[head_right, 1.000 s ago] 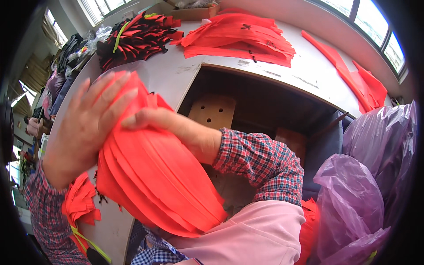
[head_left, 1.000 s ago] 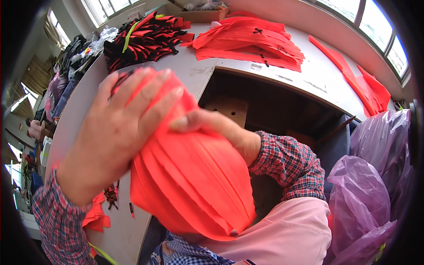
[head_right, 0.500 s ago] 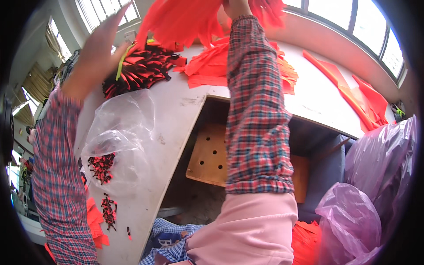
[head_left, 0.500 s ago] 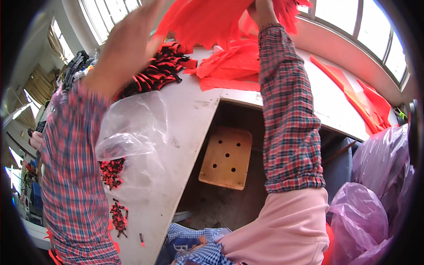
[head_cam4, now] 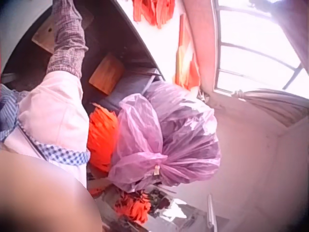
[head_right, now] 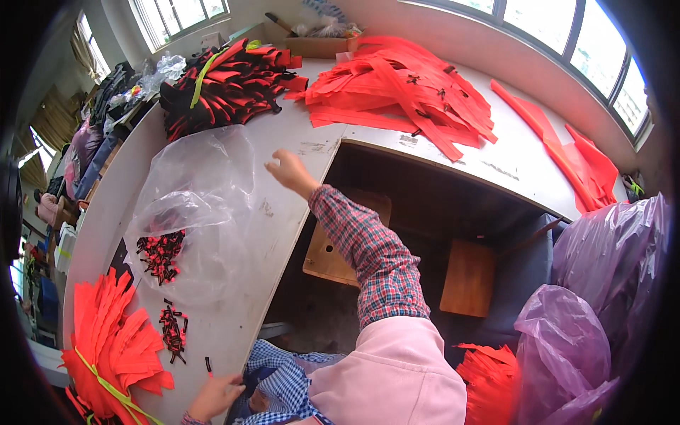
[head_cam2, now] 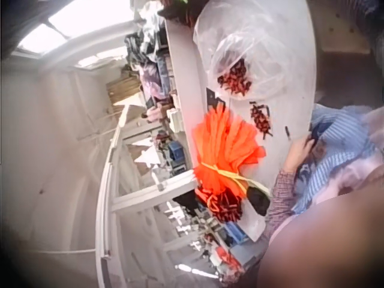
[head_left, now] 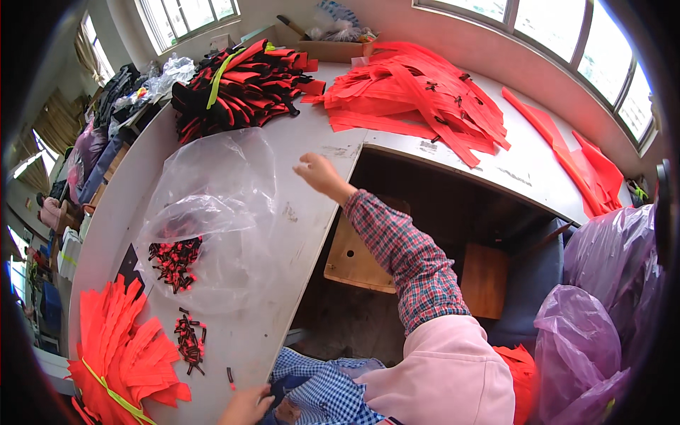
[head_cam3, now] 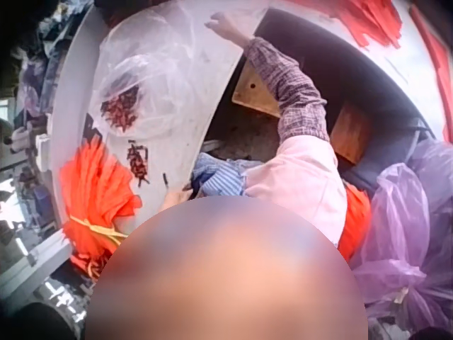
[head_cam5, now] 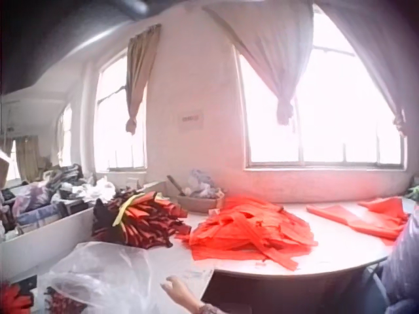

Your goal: Assembling sliders onto red zipper tapes at a workstation.

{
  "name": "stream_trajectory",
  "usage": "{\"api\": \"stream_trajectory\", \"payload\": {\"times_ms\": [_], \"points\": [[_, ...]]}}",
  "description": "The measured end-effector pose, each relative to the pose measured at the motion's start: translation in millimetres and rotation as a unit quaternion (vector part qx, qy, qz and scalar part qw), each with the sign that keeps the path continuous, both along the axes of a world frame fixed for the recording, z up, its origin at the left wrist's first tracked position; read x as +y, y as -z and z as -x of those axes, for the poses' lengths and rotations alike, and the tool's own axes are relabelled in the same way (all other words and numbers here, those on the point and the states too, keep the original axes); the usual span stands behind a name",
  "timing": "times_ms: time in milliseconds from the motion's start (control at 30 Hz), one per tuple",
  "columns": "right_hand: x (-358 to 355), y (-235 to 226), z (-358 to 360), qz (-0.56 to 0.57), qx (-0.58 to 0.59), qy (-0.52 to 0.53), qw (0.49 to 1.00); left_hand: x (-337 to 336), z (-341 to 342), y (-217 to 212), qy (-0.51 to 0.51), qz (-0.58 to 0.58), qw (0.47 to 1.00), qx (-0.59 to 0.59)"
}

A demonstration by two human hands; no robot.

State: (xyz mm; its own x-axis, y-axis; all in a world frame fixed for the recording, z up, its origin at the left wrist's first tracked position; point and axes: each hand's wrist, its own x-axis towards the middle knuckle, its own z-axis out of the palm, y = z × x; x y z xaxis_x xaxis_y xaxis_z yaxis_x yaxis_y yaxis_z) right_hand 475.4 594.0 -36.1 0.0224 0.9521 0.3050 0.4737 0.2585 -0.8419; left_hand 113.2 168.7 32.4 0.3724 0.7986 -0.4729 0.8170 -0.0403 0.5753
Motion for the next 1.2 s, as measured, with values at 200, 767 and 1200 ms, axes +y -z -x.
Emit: {"api": "stream_trajectory", "payload": {"times_ms": [200, 767, 1200], "points": [[-135.0, 4.0, 69.7, 0.022, 0.029, -0.096, 0.995, -168.8, 71.1, 86.7, -0.091, 0.07, 0.975, 0.192], [-398.2, 51.6, 235.3, -0.085, -0.066, -0.507, 0.855, -297.5, 102.7, 104.8, -0.447, -0.248, 0.856, 0.076], [-373.0, 172.0, 194.5, -0.173, -0.405, -0.315, 0.84, -324.6, 150.7, 186.3, -0.438, -0.249, 0.814, 0.29]]}}
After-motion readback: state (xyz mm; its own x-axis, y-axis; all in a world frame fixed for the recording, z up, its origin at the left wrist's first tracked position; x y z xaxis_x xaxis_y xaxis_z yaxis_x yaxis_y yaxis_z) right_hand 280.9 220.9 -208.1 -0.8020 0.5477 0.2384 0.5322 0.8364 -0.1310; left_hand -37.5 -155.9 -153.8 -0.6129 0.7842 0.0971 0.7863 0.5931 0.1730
